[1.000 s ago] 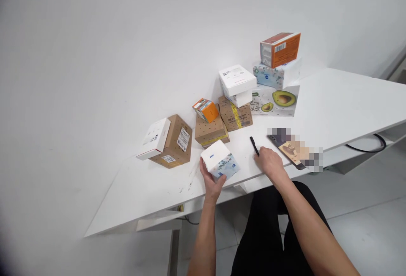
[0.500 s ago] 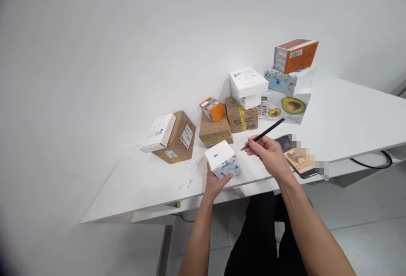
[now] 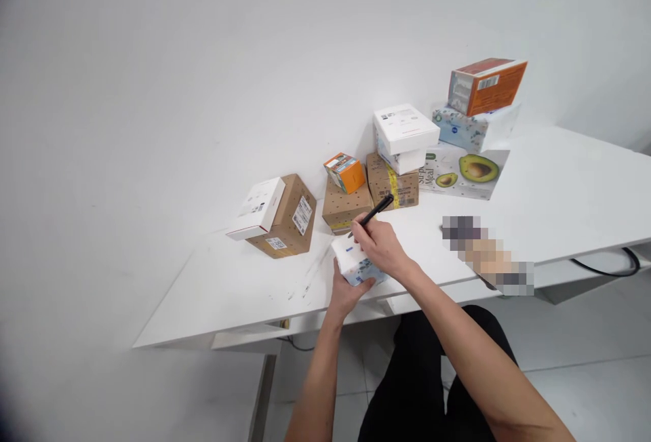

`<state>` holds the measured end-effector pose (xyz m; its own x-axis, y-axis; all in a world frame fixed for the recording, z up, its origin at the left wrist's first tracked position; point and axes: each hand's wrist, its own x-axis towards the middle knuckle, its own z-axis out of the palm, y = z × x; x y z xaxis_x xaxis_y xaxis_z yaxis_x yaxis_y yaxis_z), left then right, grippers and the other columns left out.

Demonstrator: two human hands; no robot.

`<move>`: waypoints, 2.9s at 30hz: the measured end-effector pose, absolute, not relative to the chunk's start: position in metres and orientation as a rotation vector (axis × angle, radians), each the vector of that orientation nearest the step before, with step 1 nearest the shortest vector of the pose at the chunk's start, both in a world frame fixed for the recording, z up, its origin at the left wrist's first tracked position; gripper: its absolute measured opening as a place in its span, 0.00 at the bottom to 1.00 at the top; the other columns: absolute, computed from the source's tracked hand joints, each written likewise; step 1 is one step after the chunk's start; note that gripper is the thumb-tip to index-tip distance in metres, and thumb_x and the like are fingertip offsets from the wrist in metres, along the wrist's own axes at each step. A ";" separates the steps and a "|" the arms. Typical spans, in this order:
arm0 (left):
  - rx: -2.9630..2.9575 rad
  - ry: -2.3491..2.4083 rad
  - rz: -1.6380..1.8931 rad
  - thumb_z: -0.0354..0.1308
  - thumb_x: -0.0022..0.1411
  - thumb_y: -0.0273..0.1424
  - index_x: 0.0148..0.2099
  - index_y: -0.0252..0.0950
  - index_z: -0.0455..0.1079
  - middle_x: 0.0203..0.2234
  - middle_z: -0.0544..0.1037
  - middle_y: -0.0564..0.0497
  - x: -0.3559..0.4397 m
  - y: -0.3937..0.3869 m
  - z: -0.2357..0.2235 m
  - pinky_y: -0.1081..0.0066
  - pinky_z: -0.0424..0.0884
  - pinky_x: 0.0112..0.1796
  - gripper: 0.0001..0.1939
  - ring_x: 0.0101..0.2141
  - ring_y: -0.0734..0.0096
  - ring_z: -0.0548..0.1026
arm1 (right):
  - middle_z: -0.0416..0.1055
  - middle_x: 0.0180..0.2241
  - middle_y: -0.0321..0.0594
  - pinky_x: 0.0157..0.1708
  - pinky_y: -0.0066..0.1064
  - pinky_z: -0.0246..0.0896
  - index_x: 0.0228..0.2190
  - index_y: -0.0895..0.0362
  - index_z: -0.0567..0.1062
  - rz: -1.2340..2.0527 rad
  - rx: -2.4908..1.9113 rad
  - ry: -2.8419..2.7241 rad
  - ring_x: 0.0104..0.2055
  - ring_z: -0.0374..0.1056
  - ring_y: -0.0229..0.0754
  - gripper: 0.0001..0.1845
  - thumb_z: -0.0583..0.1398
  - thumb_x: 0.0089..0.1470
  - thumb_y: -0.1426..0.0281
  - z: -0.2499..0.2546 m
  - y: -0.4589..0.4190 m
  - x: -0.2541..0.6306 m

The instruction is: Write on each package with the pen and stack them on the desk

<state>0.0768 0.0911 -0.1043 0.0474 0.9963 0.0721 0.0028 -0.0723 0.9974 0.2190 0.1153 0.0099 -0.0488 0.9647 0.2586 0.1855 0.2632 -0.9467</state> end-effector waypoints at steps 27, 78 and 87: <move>1.331 1.162 1.238 0.71 0.40 0.33 0.51 0.38 0.56 0.44 0.74 0.46 0.075 0.092 -0.107 0.61 0.71 0.42 0.38 0.43 0.61 0.74 | 0.64 0.19 0.33 0.22 0.27 0.51 0.22 0.54 0.63 0.726 -1.209 -1.695 0.21 0.60 0.36 0.14 0.50 0.56 0.63 0.012 0.118 0.215; 1.351 1.174 1.189 0.71 0.40 0.38 0.49 0.35 0.59 0.44 0.75 0.39 0.074 0.093 -0.110 0.57 0.72 0.44 0.36 0.44 0.55 0.76 | 0.61 0.49 0.56 0.35 0.50 0.62 0.59 0.51 0.57 0.298 -2.369 -1.537 0.44 0.64 0.63 0.37 0.57 0.47 0.60 -0.111 0.003 0.360; 1.357 1.142 1.220 0.71 0.40 0.38 0.52 0.36 0.56 0.46 0.74 0.39 0.074 0.094 -0.113 0.57 0.72 0.44 0.39 0.45 0.55 0.75 | 0.64 0.55 0.48 0.45 0.44 0.66 0.59 0.48 0.57 1.438 -1.151 -0.707 0.49 0.68 0.52 0.37 0.59 0.49 0.57 -0.098 -0.036 0.344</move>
